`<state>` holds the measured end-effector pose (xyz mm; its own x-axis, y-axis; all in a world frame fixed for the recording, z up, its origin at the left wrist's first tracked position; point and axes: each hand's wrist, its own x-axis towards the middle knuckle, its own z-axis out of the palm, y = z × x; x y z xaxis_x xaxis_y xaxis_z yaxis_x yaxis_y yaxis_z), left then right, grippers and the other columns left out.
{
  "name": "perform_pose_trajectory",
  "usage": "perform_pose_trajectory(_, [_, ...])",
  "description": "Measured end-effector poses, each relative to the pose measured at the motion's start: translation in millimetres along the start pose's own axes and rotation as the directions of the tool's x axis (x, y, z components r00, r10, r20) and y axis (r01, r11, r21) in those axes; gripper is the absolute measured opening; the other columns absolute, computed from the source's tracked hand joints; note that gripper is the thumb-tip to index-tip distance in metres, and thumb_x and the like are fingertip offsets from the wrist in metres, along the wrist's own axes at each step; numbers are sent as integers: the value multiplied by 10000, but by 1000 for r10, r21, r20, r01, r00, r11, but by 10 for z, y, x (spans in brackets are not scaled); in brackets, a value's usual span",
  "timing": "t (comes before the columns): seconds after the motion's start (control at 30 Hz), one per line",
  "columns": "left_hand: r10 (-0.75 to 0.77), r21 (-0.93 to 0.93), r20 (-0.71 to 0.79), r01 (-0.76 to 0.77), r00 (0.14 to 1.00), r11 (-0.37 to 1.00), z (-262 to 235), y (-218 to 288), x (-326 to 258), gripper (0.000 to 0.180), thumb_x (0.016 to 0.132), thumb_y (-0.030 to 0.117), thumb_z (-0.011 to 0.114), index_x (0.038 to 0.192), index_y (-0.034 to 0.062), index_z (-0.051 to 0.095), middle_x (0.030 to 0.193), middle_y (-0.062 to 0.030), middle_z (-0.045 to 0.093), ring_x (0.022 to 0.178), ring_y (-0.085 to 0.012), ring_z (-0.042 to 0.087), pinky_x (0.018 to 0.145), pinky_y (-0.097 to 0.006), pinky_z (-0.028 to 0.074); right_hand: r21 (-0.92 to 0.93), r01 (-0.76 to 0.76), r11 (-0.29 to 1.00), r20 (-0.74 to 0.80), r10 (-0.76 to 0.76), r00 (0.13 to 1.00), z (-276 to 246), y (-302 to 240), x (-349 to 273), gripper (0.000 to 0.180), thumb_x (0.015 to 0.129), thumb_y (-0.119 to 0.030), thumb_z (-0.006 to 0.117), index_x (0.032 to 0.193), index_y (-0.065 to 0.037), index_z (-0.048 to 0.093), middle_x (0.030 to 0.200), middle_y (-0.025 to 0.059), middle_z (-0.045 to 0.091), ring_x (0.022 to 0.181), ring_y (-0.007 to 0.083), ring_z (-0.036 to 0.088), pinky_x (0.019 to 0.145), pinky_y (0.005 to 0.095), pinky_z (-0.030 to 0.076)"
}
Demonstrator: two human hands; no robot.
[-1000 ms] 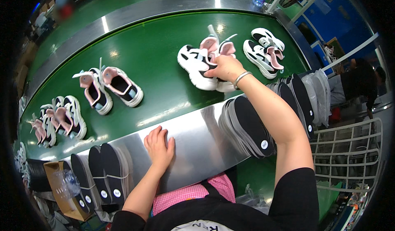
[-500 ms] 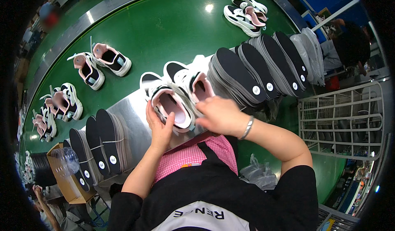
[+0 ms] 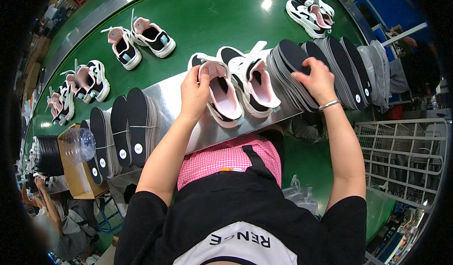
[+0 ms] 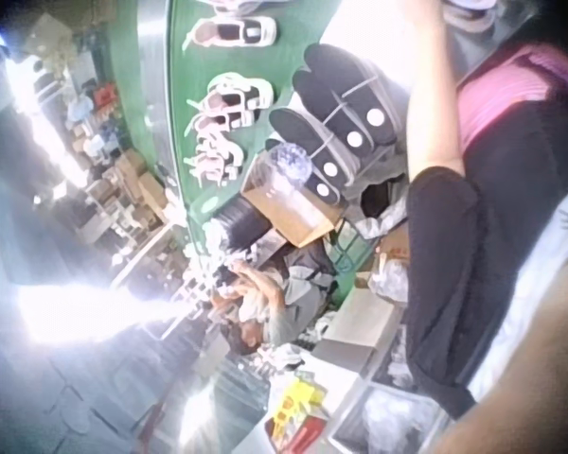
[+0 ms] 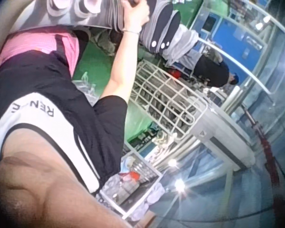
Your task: The person takes shoes from a conveyor belt, inserts foam insoles into the interior of each shoe by hand, and places the completed shoes back onto the belt.
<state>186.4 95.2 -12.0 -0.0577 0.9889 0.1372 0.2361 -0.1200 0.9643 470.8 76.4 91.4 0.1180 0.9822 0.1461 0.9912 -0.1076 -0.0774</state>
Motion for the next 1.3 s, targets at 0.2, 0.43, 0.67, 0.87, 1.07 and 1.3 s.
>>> perform_pose_trajectory(0.2, [92, 203, -31, -84, 995, 976, 45, 54, -96, 268, 816, 206, 518, 983, -2, 548, 867, -177, 564, 856, -338, 533, 763, -397, 420, 323, 504, 801, -53, -517, 855, -559, -821, -344, 78, 714, -54, 601, 726, 13, 564, 841, 106, 538, 698, 208, 546, 608, 275, 433])
perform_pose_trajectory(0.43, [-77, 216, 44, 66, 996, 974, 112, 193, -172, 241, 816, 228, 513, 917, 16, 566, 880, -188, 555, 808, -358, 552, 721, -418, 440, -151, 745, 650, 352, -669, 655, 54, -1292, -569, 45, 650, -104, 562, 666, -62, 569, 823, 81, 509, 722, 220, 543, 576, 320, 466])
perform_pose_trajectory(0.67, [-78, 137, 51, 70, 996, 988, 154, 18, -262, 322, 753, 144, 521, 1051, 30, 475, 1032, -196, 495, 879, -369, 534, 767, -404, 439, 245, 495, 834, 344, -552, 759, 436, -1337, -471, 159, 725, -141, 563, 782, 7, 577, 825, 171, 551, 763, 338, 566, 713, 401, 459])
perform_pose_trajectory(0.87, [-102, 171, 34, 95, 994, 981, 169, 81, -285, 356, 746, 151, 527, 1064, 5, 461, 1030, -198, 489, 885, -368, 532, 778, -402, 435, -90, 459, 884, 599, -320, 734, -116, -1230, -558, 356, 659, -311, 664, 864, -57, 522, 792, 99, 565, 802, 260, 563, 687, 383, 408])
perform_pose_trajectory(1.07, [-180, 99, 152, 166, 972, 981, 139, 138, -307, 466, 688, 171, 564, 1098, -14, 441, 1027, -212, 451, 880, -330, 523, 792, -364, 435, -93, 691, 716, 420, -601, 680, 63, -1283, -522, 121, 691, -174, 585, 722, -57, 588, 742, 100, 591, 760, 241, 593, 644, 360, 474])
perform_pose_trajectory(1.3, [-181, -103, 185, 202, 966, 974, 117, 34, -366, 486, 646, 64, 570, 1111, -29, 460, 993, -152, 443, 799, -192, 504, 738, -279, 437, 37, 683, 730, 419, -632, 652, 555, -1307, -377, 116, 706, -163, 569, 734, -63, 620, 718, 106, 599, 710, 255, 598, 628, 344, 493])
